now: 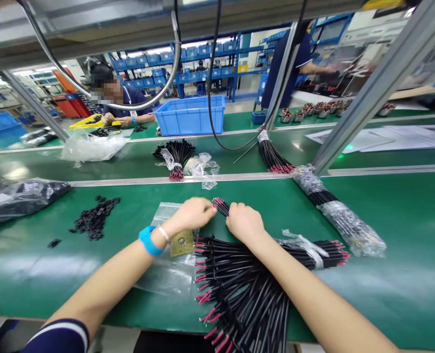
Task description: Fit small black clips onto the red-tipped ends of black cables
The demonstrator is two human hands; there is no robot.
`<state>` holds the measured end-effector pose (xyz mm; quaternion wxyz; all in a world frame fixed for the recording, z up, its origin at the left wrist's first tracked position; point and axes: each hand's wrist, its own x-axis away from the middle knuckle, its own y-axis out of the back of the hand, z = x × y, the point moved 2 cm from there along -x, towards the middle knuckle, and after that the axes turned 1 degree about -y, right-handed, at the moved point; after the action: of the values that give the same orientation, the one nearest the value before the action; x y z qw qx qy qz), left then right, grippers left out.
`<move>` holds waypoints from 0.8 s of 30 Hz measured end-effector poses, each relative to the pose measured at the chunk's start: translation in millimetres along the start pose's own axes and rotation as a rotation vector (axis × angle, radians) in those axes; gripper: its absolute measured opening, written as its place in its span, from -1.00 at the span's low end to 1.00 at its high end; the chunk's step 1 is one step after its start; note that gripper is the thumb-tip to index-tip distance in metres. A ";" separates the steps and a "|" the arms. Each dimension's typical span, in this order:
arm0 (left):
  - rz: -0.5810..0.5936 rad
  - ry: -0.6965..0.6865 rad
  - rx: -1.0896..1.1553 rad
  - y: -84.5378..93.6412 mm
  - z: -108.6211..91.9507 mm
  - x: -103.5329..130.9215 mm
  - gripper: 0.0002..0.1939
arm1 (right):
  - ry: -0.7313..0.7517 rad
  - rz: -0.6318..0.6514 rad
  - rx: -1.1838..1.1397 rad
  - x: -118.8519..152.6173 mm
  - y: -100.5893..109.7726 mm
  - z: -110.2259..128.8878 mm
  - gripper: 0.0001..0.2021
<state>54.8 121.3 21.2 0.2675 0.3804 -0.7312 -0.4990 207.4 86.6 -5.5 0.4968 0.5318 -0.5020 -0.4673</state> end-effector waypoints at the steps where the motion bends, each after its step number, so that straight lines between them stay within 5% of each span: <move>1: -0.093 0.050 -0.026 2.6 10.5 -17.3 -0.72 | 0.011 -0.024 0.008 -0.2 -1.6 0.1 -0.76; 4: -0.275 0.133 -0.045 4.7 43.0 -63.8 -0.52 | 0.025 -0.089 0.019 0.0 -9.4 1.1 -0.75; 7: -0.318 0.124 0.048 3.4 66.6 -89.4 -0.79 | 0.016 -0.106 0.003 -0.4 -18.6 0.6 -0.75; 13: -0.536 0.154 0.591 36.3 78.0 -81.4 -0.82 | -0.016 -0.056 -0.059 -1.8 -23.4 0.4 -0.76; 18: -0.447 0.239 1.160 54.8 61.5 -61.1 -0.85 | 0.001 -0.036 -0.123 -3.2 -19.6 1.6 -0.83; 24: -0.162 0.366 1.377 8.6 31.2 -36.3 -0.89 | -0.169 -0.196 -0.291 1.9 -1.3 -12.4 -0.79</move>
<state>48.9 169.4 17.6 0.0471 0.5934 -0.7931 0.1291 220.0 85.4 -6.0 0.4766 0.4596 -0.4149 -0.6240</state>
